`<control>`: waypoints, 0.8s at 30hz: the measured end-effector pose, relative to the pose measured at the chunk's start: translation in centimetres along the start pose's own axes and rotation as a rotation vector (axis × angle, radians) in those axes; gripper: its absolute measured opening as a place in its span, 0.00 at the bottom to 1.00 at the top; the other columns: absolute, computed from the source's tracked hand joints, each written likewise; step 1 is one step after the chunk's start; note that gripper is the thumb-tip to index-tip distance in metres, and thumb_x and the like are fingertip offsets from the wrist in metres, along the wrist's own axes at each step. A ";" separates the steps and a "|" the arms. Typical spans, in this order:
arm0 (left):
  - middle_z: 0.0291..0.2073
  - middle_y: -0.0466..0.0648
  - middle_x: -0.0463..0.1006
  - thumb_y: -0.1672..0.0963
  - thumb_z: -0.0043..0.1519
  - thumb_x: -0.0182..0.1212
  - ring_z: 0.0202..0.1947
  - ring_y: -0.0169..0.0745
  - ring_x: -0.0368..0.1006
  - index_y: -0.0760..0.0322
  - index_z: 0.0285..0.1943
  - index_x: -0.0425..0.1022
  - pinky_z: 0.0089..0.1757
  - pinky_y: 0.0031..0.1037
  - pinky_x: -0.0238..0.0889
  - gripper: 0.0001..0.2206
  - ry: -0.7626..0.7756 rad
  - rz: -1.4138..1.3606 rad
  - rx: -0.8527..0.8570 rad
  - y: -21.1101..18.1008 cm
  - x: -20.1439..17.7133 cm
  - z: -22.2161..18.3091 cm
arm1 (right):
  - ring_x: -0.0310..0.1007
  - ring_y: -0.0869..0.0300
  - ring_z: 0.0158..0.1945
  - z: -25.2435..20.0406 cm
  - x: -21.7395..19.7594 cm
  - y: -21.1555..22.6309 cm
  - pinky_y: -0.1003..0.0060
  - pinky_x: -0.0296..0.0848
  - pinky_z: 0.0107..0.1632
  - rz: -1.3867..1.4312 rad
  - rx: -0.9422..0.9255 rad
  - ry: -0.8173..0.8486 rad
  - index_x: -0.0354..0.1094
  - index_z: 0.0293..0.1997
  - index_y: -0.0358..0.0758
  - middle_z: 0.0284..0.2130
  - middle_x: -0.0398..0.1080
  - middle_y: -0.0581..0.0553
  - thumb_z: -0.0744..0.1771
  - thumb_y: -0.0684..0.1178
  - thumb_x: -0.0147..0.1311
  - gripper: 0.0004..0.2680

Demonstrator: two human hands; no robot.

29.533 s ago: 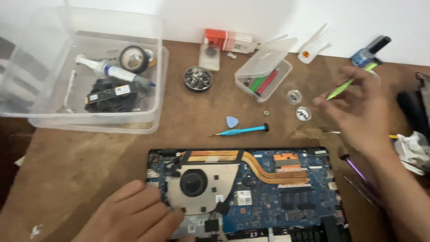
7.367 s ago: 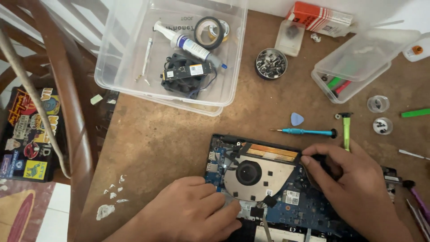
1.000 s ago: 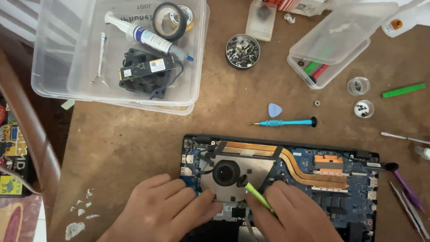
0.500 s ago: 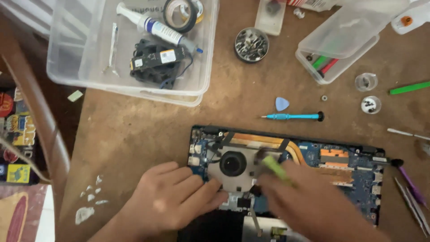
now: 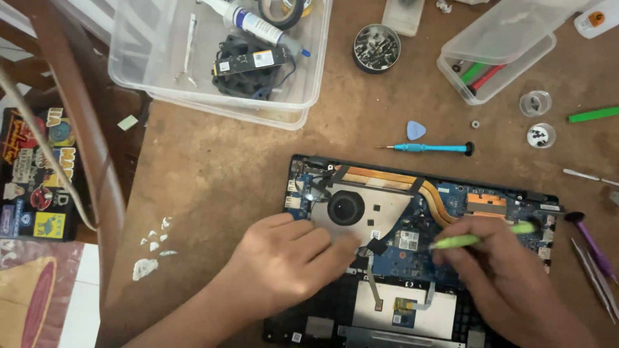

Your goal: Repairing a laptop by connecting internal ribbon cables and using a screwdriver to secure components on the motherboard.

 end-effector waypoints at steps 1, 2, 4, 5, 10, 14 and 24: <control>0.22 0.40 0.59 0.58 0.70 0.64 0.21 0.35 0.59 0.59 0.41 0.77 0.26 0.27 0.49 0.04 -0.001 -0.008 -0.018 -0.2 0.1 0.1 | 0.82 0.64 0.43 0.4 0.2 0.6 0.66 0.74 0.51 -0.161 0.006 0.030 0.68 0.48 0.47 0.38 0.82 0.54 0.67 0.43 0.50 0.07; 0.22 0.40 0.60 0.59 0.69 0.65 0.21 0.35 0.60 0.59 0.39 0.77 0.26 0.27 0.49 0.05 -0.002 -0.015 -0.036 -0.4 0.2 0.1 | 0.81 0.65 0.42 0.8 0.3 1.2 0.66 0.70 0.49 -0.323 0.011 0.060 0.74 0.40 0.54 0.40 0.84 0.61 0.66 0.44 0.54 0.05; 0.22 0.40 0.61 0.59 0.69 0.65 0.22 0.35 0.61 0.59 0.40 0.76 0.26 0.27 0.50 0.04 -0.001 -0.025 -0.033 -0.2 0.3 -0.1 | 0.80 0.63 0.39 1.4 0.4 1.4 0.65 0.71 0.46 -0.320 0.006 0.085 0.72 0.45 0.53 0.39 0.82 0.58 0.65 0.46 0.55 0.07; 0.23 0.41 0.62 0.59 0.69 0.64 0.22 0.36 0.62 0.60 0.41 0.76 0.27 0.28 0.50 0.04 0.000 -0.036 -0.027 -0.1 0.4 -0.2 | 0.79 0.62 0.37 1.7 0.4 1.6 0.64 0.73 0.44 -0.316 0.002 0.108 0.71 0.49 0.53 0.39 0.81 0.56 0.64 0.48 0.56 0.10; 0.23 0.40 0.62 0.59 0.69 0.66 0.22 0.36 0.62 0.60 0.43 0.77 0.27 0.28 0.51 0.03 0.014 -0.064 -0.025 0.0 0.7 -0.4 | 0.80 0.56 0.46 2.0 0.7 1.1 0.59 0.72 0.46 -0.410 -0.100 0.082 0.69 0.53 0.48 0.47 0.78 0.51 0.67 0.53 0.49 0.10; 0.23 0.40 0.61 0.59 0.68 0.67 0.22 0.35 0.61 0.59 0.43 0.78 0.26 0.28 0.50 0.02 -0.004 -0.076 -0.025 0.3 0.9 -0.5 | 0.78 0.54 0.41 2.6 1.2 2.1 0.59 0.71 0.45 -0.442 -0.232 0.081 0.71 0.48 0.45 0.40 0.78 0.48 0.67 0.51 0.52 0.08; 0.22 0.40 0.62 0.58 0.70 0.60 0.22 0.36 0.62 0.58 0.42 0.78 0.26 0.28 0.51 0.04 0.002 -0.085 0.020 0.3 0.4 -0.2 | 0.80 0.56 0.49 -0.7 -3.9 0.2 0.61 0.70 0.53 -0.571 -0.258 -0.044 0.69 0.47 0.50 0.47 0.78 0.51 0.66 0.51 0.54 0.07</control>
Point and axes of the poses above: each hand's wrist, its own z-axis towards the middle knuckle, its own x-axis out of the palm, y = z × x, the point moved 3 cm from there along z, towards the middle knuckle
